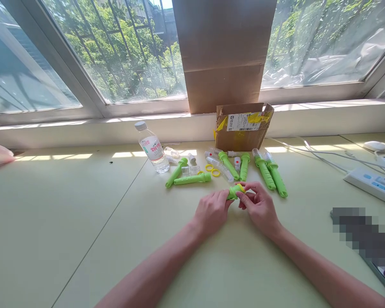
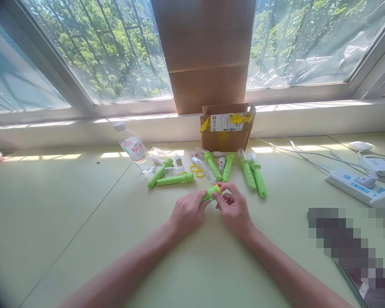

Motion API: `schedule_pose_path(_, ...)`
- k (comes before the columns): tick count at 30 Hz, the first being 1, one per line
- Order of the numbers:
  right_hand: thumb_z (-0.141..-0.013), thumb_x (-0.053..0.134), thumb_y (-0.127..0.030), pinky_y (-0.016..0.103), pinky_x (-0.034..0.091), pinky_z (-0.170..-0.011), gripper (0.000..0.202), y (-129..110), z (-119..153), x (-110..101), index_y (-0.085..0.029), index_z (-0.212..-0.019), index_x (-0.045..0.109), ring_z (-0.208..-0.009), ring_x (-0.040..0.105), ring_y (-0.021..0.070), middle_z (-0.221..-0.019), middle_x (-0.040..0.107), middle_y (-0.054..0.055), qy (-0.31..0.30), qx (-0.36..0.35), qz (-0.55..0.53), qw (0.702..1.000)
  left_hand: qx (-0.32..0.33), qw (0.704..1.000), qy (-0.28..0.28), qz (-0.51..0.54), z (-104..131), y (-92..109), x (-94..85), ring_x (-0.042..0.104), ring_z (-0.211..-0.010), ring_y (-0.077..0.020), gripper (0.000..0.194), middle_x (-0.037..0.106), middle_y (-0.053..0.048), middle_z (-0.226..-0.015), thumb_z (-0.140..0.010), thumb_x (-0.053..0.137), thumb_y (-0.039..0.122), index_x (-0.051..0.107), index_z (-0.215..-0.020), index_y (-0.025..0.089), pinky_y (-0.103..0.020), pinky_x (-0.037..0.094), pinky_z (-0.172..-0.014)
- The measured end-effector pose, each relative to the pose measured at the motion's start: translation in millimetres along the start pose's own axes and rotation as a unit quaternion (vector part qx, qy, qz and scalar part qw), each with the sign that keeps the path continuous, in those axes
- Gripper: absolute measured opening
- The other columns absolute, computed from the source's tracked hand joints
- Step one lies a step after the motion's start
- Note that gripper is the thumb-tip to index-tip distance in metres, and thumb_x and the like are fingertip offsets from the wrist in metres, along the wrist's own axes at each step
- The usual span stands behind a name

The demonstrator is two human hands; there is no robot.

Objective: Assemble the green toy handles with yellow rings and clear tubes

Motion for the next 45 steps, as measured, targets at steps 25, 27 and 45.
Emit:
schedule_pose_path(25, -0.078, 0.066, -0.035, 0.024, 0.05, -0.047, 0.025, -2, -1, -2, -0.022, -0.081, 0.044, -0.047, 0.054, 0.0064, -0.1, 0.061, 0.002, 0.006, 0.002, -0.016, 1.0, -0.316, 0.759, -0.196, 0.534, -11, 8, -10.8, 0.053, -0.043, -0.0087, 0.035, 0.062, -0.002, -0.073, -0.083, 0.049, 0.052, 0.051, -0.082, 0.017, -0.018, 0.038, -0.036)
schedule_pose_path(27, -0.078, 0.065, -0.034, 0.024, 0.049, -0.046, 0.025, -2, -1, -2, -0.022, -0.08, 0.044, -0.046, 0.054, 0.0059, -0.1, 0.061, 0.001, 0.004, 0.001, -0.018, 1.0, -0.314, 0.744, -0.198, 0.556, -11, 6, -8.8, 0.054, -0.042, -0.0088, 0.036, 0.061, -0.002, -0.072, -0.082, 0.051, 0.052, 0.05, -0.081, 0.016, -0.02, 0.041, -0.037)
schedule_pose_path(45, -0.078, 0.065, -0.035, 0.024, 0.05, -0.048, 0.026, -5, 2, -1, -0.022, -0.077, 0.043, -0.05, 0.057, 0.0075, -0.104, 0.061, 0.003, 0.007, 0.007, -0.02, 1.0, -0.32, 0.723, -0.219, 0.571, -11, 2, -10.0, 0.058, -0.047, -0.0103, 0.04, 0.066, -0.003, -0.072, -0.069, 0.069, 0.048, 0.053, -0.085, 0.015, -0.023, 0.046, -0.045)
Point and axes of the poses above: each hand's wrist, its own z-axis away from the middle knuckle, its own x-axis out of the palm, y = z × x, the point moved 2 cm from there along -z, towards the middle knuckle
